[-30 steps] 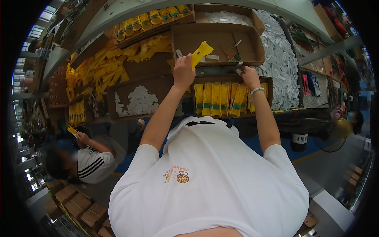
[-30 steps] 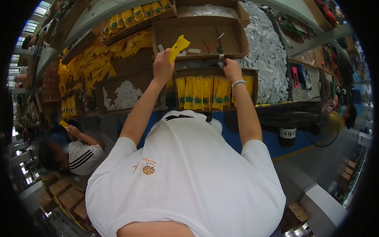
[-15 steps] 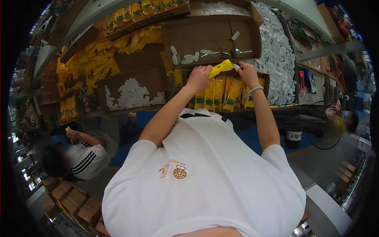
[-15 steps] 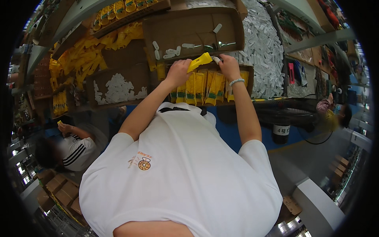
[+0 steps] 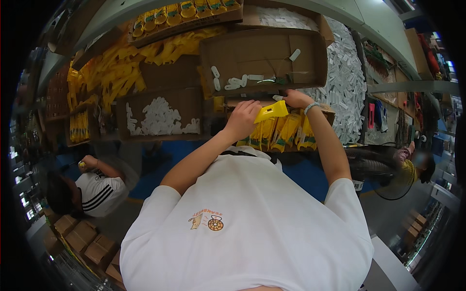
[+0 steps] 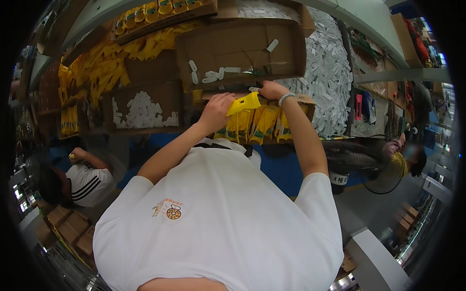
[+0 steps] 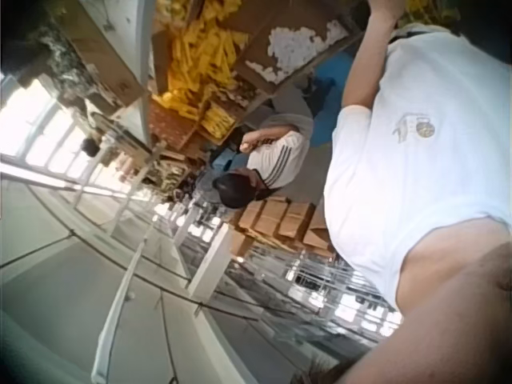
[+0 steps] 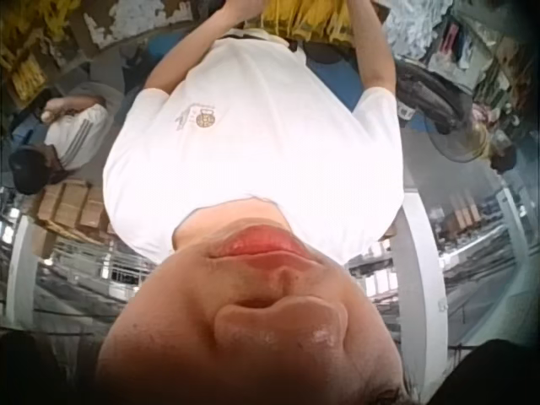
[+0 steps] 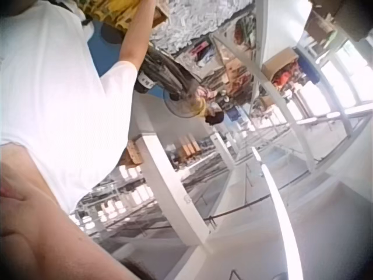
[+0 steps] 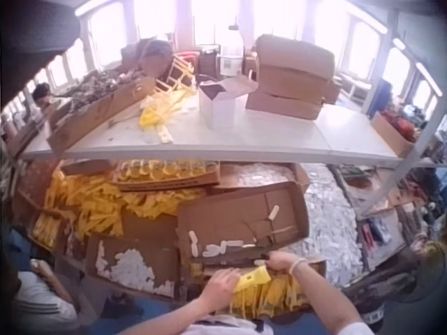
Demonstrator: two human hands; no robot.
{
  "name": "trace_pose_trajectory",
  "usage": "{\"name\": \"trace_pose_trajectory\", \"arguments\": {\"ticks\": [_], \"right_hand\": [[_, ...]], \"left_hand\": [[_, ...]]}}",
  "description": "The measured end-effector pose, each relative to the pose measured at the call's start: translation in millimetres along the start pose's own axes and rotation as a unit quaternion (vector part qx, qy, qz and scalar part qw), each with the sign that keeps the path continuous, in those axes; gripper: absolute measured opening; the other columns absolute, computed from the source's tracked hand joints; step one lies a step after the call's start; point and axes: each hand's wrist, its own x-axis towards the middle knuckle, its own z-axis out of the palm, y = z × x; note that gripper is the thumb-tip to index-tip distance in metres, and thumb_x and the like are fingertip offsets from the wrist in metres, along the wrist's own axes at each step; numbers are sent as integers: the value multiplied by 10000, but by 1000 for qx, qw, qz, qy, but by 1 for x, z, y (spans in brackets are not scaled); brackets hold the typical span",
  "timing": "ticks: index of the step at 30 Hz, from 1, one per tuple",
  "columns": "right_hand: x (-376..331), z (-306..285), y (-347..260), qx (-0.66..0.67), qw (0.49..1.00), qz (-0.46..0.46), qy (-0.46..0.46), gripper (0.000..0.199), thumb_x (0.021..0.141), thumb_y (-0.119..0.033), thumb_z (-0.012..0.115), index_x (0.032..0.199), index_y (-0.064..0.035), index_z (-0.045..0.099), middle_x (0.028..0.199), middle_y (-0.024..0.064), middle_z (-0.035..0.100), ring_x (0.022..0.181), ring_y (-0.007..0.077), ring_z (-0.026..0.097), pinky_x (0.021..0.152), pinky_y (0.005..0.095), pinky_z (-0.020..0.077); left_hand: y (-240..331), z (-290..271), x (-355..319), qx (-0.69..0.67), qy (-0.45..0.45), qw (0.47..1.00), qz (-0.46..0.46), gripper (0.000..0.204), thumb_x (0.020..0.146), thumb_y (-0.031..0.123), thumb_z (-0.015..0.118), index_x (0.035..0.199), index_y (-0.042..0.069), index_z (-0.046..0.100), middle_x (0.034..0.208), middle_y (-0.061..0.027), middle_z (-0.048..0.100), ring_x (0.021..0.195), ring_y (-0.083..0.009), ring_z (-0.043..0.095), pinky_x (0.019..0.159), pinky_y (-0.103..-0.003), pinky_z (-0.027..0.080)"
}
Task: Assembling electronic parts into yellow plastic housings on a factory line.
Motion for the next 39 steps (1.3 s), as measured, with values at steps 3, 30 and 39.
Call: {"name": "trace_pose_trajectory", "arguments": {"ticks": [3, 30, 39], "right_hand": [[14, 6, 2, 27, 999, -42, -14, 479, 891, -350, 510, 1228, -13, 557, 1218, 249, 571, 1107, 391, 550, 938, 433, 432], [-149, -109, 40, 8, 875, 79, 478, 199, 788, -87, 610, 965, -68, 699, 890, 172, 682, 828, 345, 655, 735, 400, 506], [-86, -117, -13, 185, 880, -121, 421, 348, 780, -34, 621, 1121, -92, 660, 969, 173, 684, 792, 236, 681, 727, 327, 518]], "left_hand": [[3, -2, 0, 4, 4, 1000, -3, 466, 681, 40, 718, 1095, 34, 505, 1195, -177, 592, 1148, -356, 532, 996, -446, 399], [1, -8, 2, -16, -18, 999, -41, 478, 686, 21, 696, 1130, 16, 520, 1173, -178, 593, 1155, -342, 531, 1015, -423, 395], [-17, -3, 7, -13, -2, 1000, -19, 482, 694, 37, 702, 1140, 17, 520, 1229, -184, 556, 1168, -353, 508, 1019, -429, 393]]}}
